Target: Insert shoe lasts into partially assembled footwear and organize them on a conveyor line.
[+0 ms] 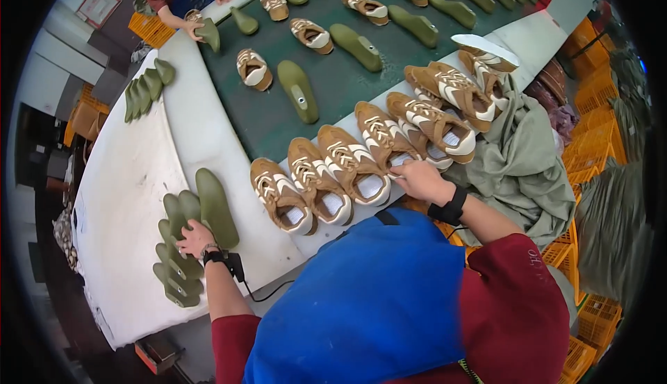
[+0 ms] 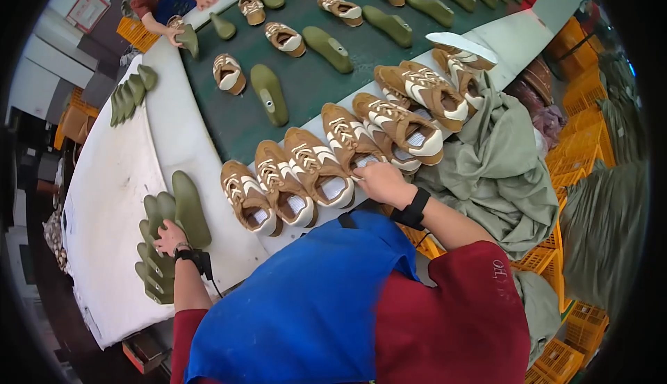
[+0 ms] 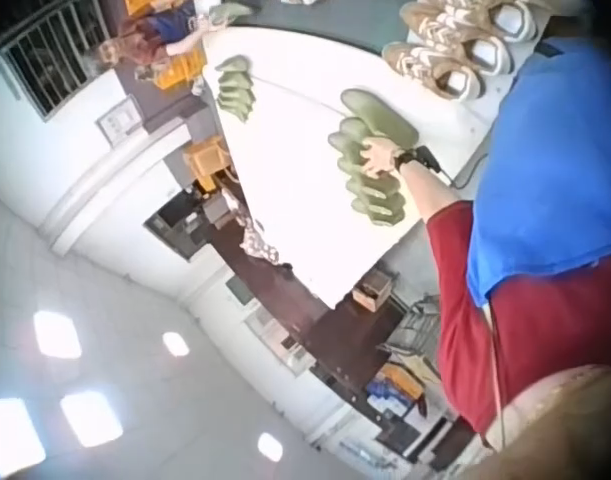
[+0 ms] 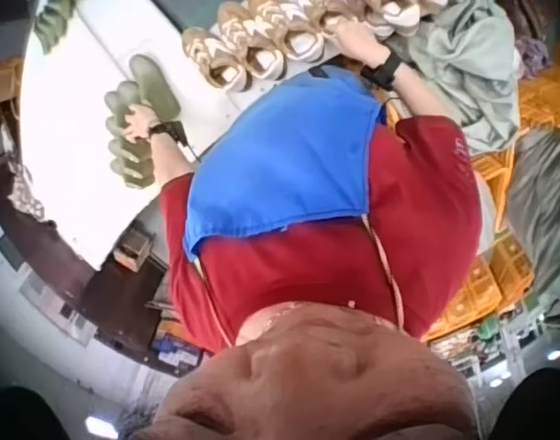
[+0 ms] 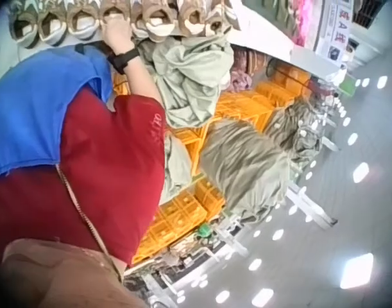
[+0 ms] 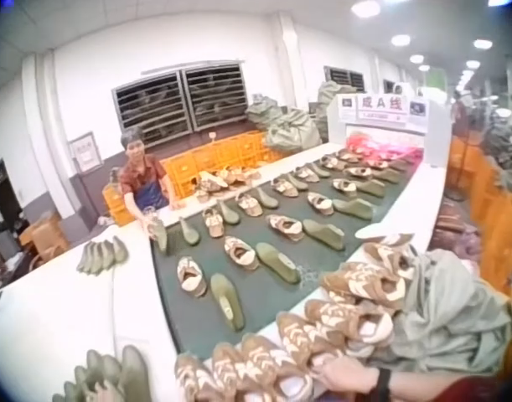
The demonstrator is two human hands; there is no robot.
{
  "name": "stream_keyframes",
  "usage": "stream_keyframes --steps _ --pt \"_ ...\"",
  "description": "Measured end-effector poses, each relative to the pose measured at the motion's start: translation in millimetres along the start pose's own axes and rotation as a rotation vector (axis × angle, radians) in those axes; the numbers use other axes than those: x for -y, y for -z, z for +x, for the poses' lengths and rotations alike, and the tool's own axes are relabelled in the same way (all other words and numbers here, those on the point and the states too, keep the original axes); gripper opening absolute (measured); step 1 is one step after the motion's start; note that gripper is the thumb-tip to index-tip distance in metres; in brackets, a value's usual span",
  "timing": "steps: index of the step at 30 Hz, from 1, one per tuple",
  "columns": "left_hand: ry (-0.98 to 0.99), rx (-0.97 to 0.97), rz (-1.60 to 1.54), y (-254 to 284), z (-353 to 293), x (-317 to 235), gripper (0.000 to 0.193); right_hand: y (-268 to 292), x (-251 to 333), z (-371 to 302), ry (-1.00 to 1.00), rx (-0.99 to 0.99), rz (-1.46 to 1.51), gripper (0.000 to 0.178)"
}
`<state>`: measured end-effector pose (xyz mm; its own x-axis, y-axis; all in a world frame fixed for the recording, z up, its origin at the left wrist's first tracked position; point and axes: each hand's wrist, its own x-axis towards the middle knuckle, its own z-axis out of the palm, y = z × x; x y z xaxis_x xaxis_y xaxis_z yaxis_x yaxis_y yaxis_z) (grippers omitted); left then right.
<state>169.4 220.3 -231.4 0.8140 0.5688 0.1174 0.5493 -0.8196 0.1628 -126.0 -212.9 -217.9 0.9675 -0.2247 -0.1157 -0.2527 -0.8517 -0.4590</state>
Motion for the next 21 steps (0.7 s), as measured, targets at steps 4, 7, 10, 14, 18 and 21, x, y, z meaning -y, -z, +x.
stream_keyframes --steps 4,7,10,14,18,21 --pt "-0.015 -0.030 0.018 -10.5 1.1 4.7 0.052 4.2 4.2 5.2 0.068 0.079 -0.016 0.025" --pt "-0.149 0.030 0.172 -14.2 7.8 10.8 0.051 -3.7 8.7 8.2 0.117 0.113 0.007 0.026" --pt "-0.090 0.028 0.099 -5.1 -2.6 0.9 0.051 -7.9 14.4 8.5 0.156 0.092 0.044 0.028" --pt "0.010 0.007 -0.012 5.2 -12.0 -6.9 0.052 11.6 28.5 4.6 0.148 -0.065 0.067 0.026" --pt "0.001 -0.018 -0.037 -4.0 -5.7 3.3 0.051 16.0 39.1 11.1 0.321 -0.088 0.129 0.025" --pt "-0.237 0.028 0.122 -14.7 8.3 12.5 0.053 4.8 72.5 27.8 0.523 0.039 0.199 0.019"
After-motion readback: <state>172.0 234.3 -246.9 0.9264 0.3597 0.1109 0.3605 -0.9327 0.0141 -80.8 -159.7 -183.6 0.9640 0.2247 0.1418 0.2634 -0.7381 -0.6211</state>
